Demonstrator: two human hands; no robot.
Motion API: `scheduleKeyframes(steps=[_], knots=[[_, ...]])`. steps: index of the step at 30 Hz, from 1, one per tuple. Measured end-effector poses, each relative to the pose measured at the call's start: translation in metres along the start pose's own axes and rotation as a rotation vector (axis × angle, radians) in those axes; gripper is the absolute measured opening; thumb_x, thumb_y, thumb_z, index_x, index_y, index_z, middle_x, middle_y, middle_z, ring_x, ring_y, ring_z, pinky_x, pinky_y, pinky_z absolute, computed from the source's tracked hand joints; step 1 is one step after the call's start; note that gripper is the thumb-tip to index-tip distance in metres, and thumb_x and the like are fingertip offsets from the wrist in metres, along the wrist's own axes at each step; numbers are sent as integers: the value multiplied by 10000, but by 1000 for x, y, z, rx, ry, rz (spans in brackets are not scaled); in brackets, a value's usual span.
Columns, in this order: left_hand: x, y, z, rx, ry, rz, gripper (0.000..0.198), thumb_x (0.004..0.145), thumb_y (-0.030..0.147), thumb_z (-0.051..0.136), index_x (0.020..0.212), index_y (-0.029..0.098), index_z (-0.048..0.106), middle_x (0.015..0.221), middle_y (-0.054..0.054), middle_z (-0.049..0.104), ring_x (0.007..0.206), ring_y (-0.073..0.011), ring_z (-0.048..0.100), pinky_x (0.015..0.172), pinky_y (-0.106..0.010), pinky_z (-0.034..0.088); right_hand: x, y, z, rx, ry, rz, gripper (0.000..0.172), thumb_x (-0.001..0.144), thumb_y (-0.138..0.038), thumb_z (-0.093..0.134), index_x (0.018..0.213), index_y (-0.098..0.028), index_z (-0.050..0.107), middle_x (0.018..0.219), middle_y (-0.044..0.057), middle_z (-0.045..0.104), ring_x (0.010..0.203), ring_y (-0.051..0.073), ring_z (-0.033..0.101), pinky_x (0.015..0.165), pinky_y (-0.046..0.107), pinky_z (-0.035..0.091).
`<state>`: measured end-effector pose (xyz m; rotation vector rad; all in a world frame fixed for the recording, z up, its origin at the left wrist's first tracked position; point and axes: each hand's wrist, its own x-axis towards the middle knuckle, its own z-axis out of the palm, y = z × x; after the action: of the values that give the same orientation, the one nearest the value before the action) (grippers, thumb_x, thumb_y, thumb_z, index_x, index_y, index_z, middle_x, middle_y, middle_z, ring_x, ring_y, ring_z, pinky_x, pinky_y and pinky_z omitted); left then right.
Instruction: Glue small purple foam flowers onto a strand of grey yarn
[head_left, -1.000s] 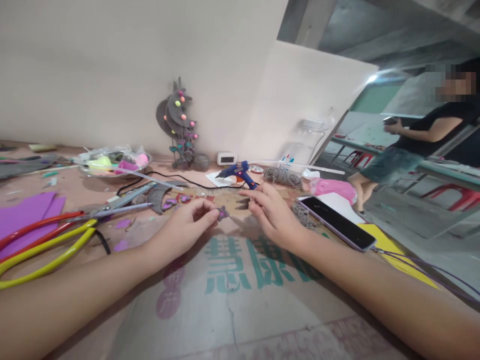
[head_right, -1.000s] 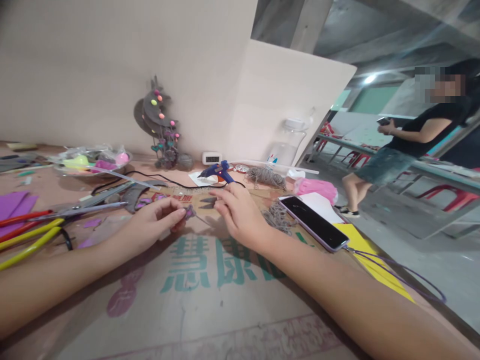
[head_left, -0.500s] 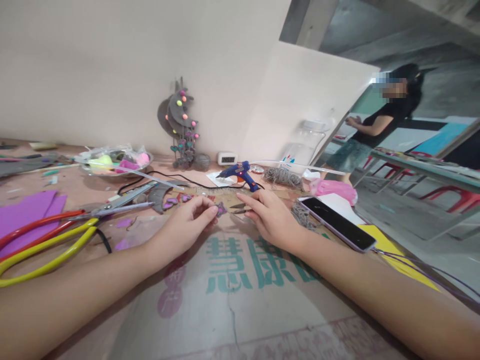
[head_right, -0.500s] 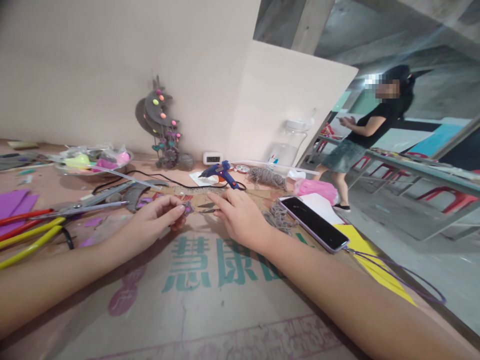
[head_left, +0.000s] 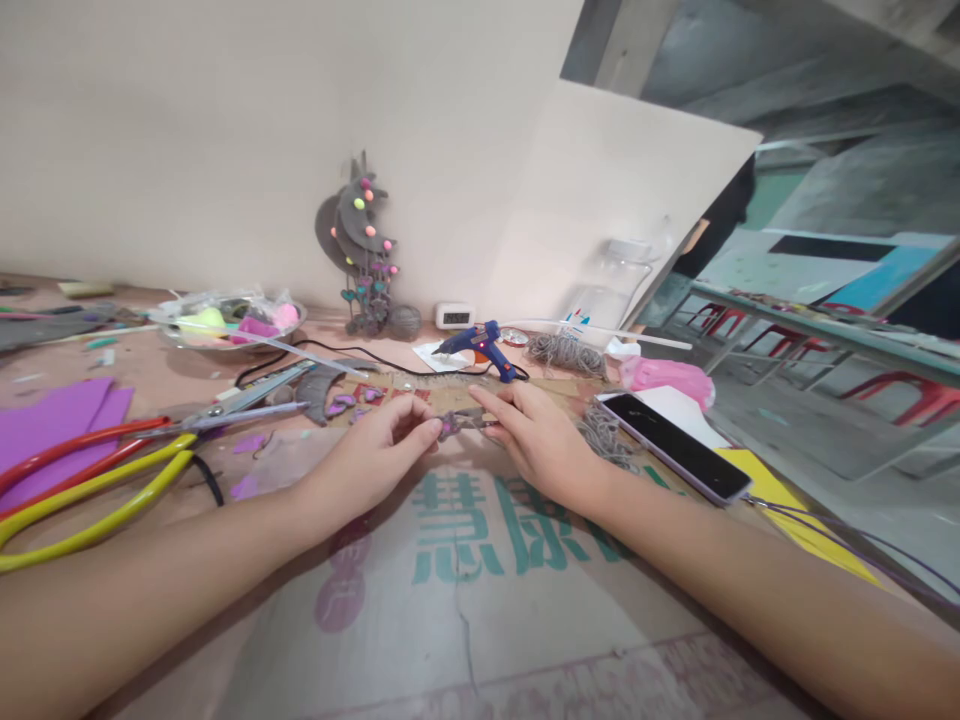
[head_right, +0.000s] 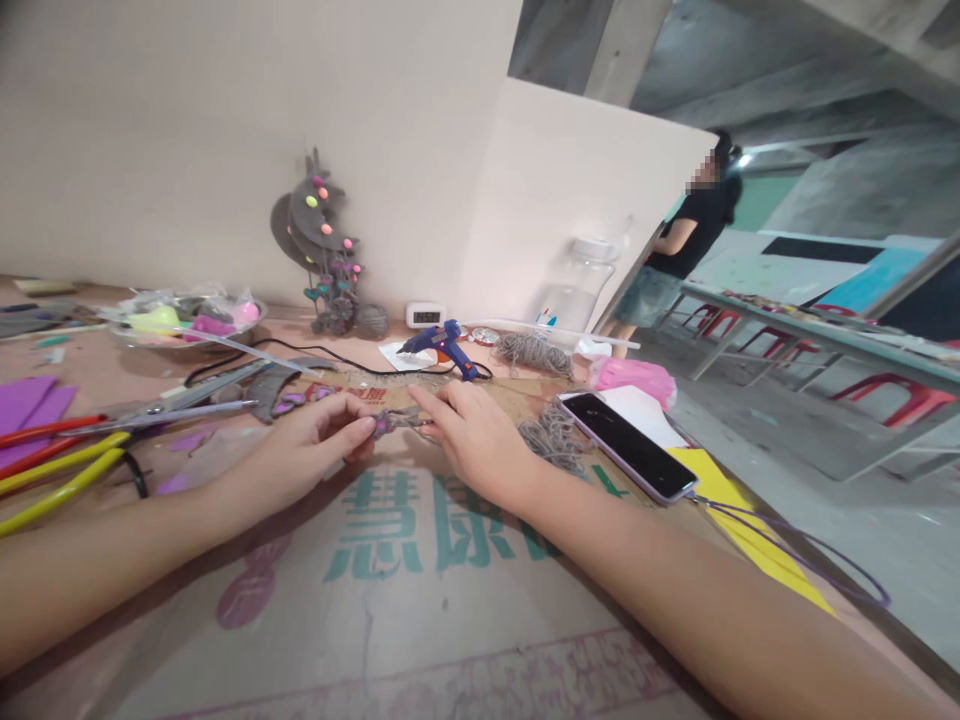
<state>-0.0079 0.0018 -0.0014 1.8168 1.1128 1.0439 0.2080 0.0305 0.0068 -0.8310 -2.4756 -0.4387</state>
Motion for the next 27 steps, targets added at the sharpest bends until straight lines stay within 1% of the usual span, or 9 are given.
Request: scheduleKeyframes(steps=[4,7,14,19,23,27], knots=[[0,0,0,0,0,-13,178,877,324,442,789,178,493,714,12,551,651,-127,511,620,-252,393,0,0,0,-15,9,-20,341,922,-230,379,1214,-103,502,824,94,527,739,195,462,668,343,447],[-1,-1,0,16,13,-6,186,879,332,438,787,181,496,719,12,547,658,-130,512,628,-254,391,0,1,0,6,7,-15,338,926,-236,370,1213,-115,502,867,106,535,770,200,475,687,349,454],[1,-3,-1,19,52,-7,187,871,332,437,785,183,512,729,4,560,672,-140,512,627,-253,386,0,0,-2,64,-16,27,346,922,-236,367,1224,-128,496,903,119,539,806,215,499,726,375,462],[1,-2,-1,37,42,14,187,865,329,441,778,182,515,729,0,565,680,-144,516,628,-253,387,0,0,0,97,-24,78,340,926,-233,363,1226,-143,496,913,110,530,810,206,502,724,361,463],[0,1,-1,37,19,8,180,871,321,436,781,180,505,732,3,564,674,-138,517,627,-253,387,-1,0,1,77,-12,15,345,927,-233,370,1231,-118,485,884,101,522,801,200,483,712,346,452],[-1,3,0,34,-10,9,166,863,304,444,772,177,501,717,5,555,659,-137,506,617,-253,382,-1,0,2,41,0,-28,340,934,-245,351,1222,-123,485,828,83,518,751,194,465,675,335,435]])
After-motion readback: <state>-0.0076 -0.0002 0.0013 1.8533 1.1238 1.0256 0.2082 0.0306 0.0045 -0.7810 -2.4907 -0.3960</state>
